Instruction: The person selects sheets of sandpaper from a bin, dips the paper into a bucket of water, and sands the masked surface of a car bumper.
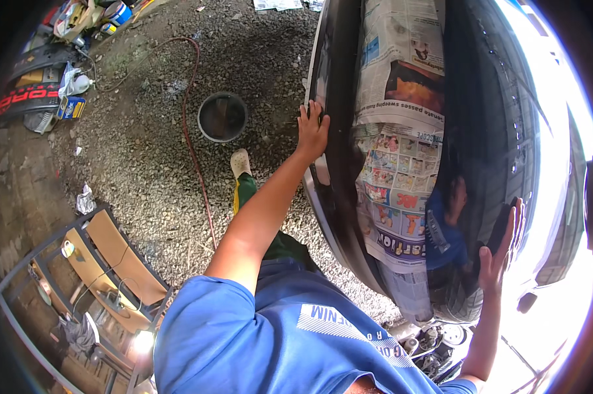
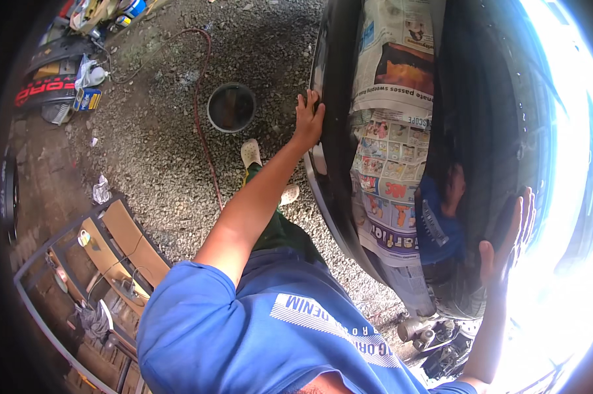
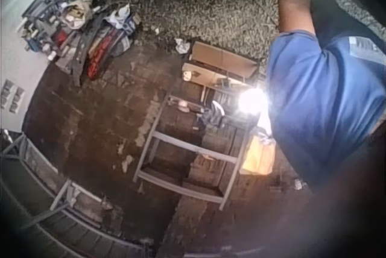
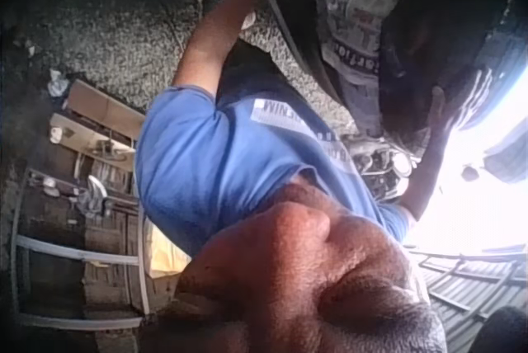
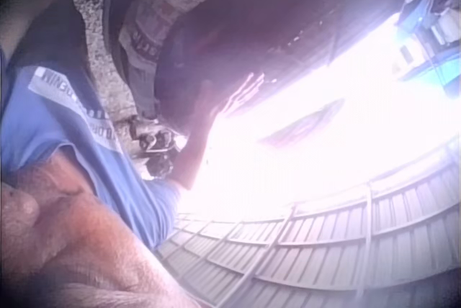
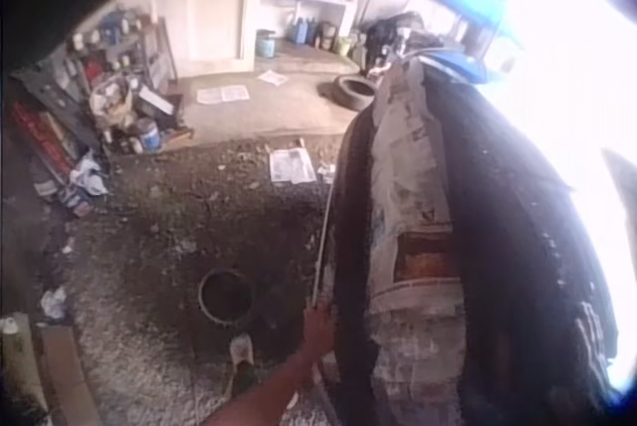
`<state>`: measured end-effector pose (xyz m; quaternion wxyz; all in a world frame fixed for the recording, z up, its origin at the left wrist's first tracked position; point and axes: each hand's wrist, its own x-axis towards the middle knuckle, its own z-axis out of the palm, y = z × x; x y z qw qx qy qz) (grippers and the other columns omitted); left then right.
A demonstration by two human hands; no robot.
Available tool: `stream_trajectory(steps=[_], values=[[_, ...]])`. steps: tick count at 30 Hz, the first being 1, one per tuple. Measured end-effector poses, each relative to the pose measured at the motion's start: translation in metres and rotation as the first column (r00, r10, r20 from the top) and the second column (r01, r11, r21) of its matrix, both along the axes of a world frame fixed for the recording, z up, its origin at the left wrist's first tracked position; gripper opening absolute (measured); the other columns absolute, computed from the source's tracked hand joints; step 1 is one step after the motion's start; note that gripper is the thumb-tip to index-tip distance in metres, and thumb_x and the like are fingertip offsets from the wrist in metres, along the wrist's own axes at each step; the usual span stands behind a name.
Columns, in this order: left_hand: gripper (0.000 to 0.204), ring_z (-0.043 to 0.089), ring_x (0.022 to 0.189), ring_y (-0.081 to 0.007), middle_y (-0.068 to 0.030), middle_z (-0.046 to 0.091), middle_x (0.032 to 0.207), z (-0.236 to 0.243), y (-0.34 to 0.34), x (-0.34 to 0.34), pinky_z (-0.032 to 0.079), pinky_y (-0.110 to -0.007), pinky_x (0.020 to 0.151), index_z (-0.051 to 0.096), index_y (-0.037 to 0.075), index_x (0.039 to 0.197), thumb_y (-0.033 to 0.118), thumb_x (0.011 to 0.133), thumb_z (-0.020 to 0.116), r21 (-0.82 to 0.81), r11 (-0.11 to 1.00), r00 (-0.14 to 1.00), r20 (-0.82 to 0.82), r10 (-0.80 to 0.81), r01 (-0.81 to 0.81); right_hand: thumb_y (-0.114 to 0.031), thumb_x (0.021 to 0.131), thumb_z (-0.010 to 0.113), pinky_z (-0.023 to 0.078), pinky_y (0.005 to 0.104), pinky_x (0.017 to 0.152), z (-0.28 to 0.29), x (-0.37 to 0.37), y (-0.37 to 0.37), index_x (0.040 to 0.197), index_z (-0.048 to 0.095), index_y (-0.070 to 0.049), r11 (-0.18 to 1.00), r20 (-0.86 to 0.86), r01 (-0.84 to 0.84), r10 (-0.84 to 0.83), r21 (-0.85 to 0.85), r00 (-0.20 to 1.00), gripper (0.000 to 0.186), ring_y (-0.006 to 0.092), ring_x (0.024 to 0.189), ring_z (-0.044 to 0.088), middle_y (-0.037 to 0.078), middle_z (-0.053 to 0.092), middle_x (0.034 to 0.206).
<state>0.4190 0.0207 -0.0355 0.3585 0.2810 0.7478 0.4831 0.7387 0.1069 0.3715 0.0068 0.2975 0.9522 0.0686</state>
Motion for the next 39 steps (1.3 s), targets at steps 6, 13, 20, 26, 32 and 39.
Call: stream_trajectory(steps=[6,13,20,26,32,39], values=[[0.063,-0.004,0.153,-0.0387,-0.0147,0.008,0.167,-0.023,-0.052,0.053,0.003,-0.049,0.123,0.016,0.007,0.159,0.039,0.108,0.034,0.084,0.992,0.974,-0.214,-0.071,0.091,-0.068,0.096,0.034,0.014,0.0520,0.121,0.000,0.004,-0.002,0.156,0.022,-0.001,1.000,0.001,0.025,-0.025,-0.014,1.000,0.091,0.0373,0.151,0.019,0.022,0.023,0.162],[0.064,-0.002,0.152,-0.0408,-0.0156,0.009,0.166,-0.015,-0.004,-0.004,0.006,-0.050,0.123,0.015,0.006,0.159,0.037,0.107,0.037,0.048,0.996,0.975,-0.213,-0.057,0.069,-0.067,0.097,0.032,0.013,0.0566,0.120,-0.001,0.000,0.000,0.156,0.021,-0.001,1.000,0.003,-0.001,0.001,-0.002,1.000,0.090,0.0412,0.150,0.021,0.025,0.024,0.160],[0.064,-0.001,0.152,-0.0412,-0.0160,0.011,0.166,-0.018,-0.057,0.049,0.007,-0.051,0.123,0.017,0.005,0.158,0.038,0.107,0.035,0.044,0.994,0.968,-0.233,-0.092,0.104,-0.068,0.096,0.035,0.013,0.0537,0.121,0.000,0.005,-0.002,0.157,0.021,-0.002,1.000,-0.013,0.019,-0.019,-0.007,1.000,0.091,0.0389,0.151,0.019,0.023,0.023,0.161],[0.063,-0.001,0.153,-0.0402,-0.0171,0.014,0.165,-0.010,-0.009,0.002,0.006,-0.049,0.123,0.018,0.005,0.158,0.037,0.107,0.036,0.063,0.996,0.972,-0.229,-0.049,0.065,-0.067,0.097,0.033,0.012,0.0543,0.121,-0.002,0.000,-0.001,0.157,0.020,-0.002,1.000,-0.016,-0.006,0.006,-0.009,1.000,0.089,0.0393,0.151,0.018,0.023,0.023,0.161],[0.063,0.007,0.153,-0.0366,-0.0190,0.017,0.164,-0.011,-0.061,0.059,0.008,-0.047,0.123,0.023,0.002,0.156,0.037,0.106,0.038,0.141,0.987,0.980,-0.191,-0.052,0.080,-0.067,0.098,0.033,0.013,0.0547,0.121,0.000,0.002,-0.004,0.157,0.020,-0.002,1.000,0.001,0.011,-0.011,0.001,1.000,0.089,0.0394,0.150,0.019,0.023,0.023,0.161],[0.060,0.011,0.154,-0.0296,-0.0171,0.019,0.164,0.010,-0.002,0.008,0.004,-0.046,0.123,0.025,0.003,0.156,0.031,0.106,0.042,0.142,0.990,0.994,-0.104,0.029,-0.014,-0.068,0.097,0.032,0.014,0.0553,0.120,-0.002,0.002,-0.002,0.157,0.020,-0.002,1.000,0.003,0.007,-0.007,-0.007,1.000,0.090,0.0398,0.150,0.019,0.023,0.023,0.161]])
